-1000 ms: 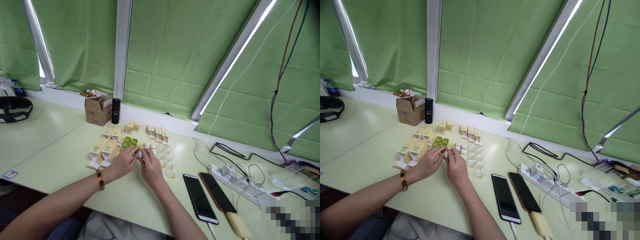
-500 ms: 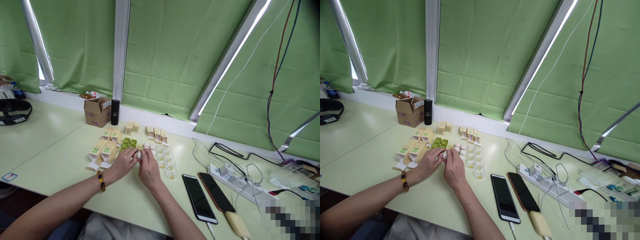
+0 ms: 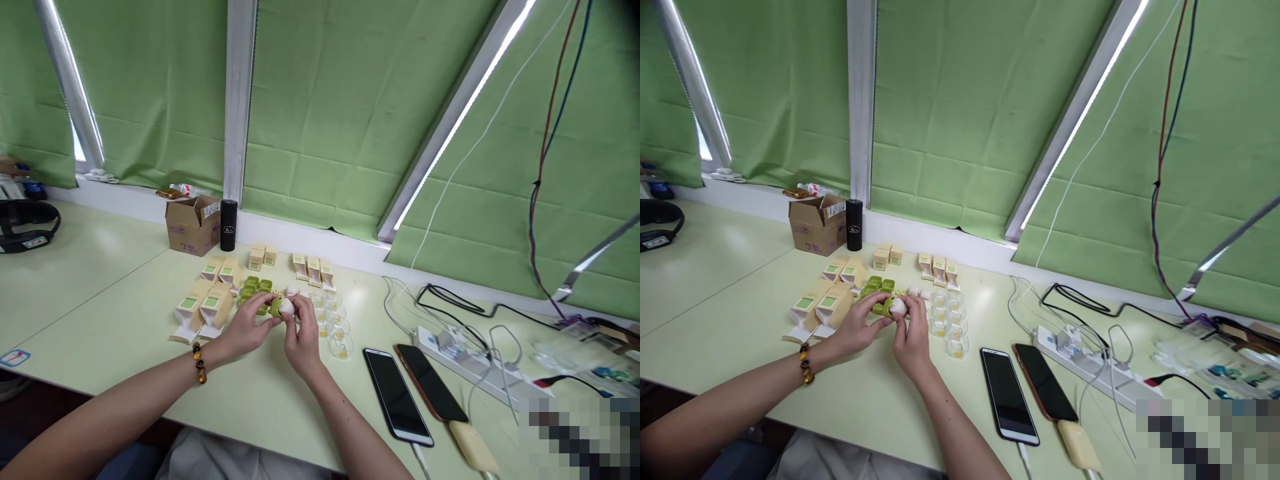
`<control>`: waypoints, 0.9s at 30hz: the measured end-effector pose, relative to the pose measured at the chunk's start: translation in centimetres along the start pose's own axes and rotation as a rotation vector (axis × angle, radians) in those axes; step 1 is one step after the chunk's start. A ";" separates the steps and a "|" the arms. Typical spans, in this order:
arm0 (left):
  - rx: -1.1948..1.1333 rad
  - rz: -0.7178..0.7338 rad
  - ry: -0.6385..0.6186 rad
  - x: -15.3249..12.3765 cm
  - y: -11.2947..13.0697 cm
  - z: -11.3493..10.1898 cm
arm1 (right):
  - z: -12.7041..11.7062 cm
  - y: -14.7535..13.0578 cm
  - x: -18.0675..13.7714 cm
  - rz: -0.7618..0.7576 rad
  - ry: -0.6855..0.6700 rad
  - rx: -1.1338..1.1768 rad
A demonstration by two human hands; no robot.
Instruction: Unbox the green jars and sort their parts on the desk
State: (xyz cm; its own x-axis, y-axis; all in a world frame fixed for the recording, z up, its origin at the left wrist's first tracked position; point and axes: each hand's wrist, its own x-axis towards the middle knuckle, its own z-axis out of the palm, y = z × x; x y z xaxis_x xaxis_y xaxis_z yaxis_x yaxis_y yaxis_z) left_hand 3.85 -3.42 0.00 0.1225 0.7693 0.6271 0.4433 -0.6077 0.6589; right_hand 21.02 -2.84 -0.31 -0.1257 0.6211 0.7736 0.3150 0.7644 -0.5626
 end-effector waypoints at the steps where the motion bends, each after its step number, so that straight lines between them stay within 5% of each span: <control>1: -0.003 -0.007 0.007 -0.1 0.1 0.1 | 0.1 -0.1 0.0 0.016 0.008 0.019; 6: -0.020 -0.069 0.023 -0.2 -0.2 0.2 | 0.0 -0.1 0.3 0.213 0.112 0.218; 10: -0.075 -0.130 0.061 -0.2 -1.5 0.3 | -1.0 0.4 1.4 0.496 0.226 0.579; 16: -0.188 -0.137 0.113 -0.4 -2.2 0.4 | -1.6 0.9 2.3 0.730 0.262 1.044; 27: -0.308 -0.147 0.179 -0.2 -2.0 0.3 | -2.5 -0.3 2.9 0.703 0.232 1.115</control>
State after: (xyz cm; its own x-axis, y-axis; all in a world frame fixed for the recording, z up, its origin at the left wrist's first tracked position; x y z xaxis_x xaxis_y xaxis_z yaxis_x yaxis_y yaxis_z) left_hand 3.23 -2.27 -1.56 -0.0912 0.8224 0.5616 0.1542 -0.5455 0.8238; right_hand 22.88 -1.74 2.83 -0.0584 0.9797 0.1918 -0.6983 0.0973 -0.7092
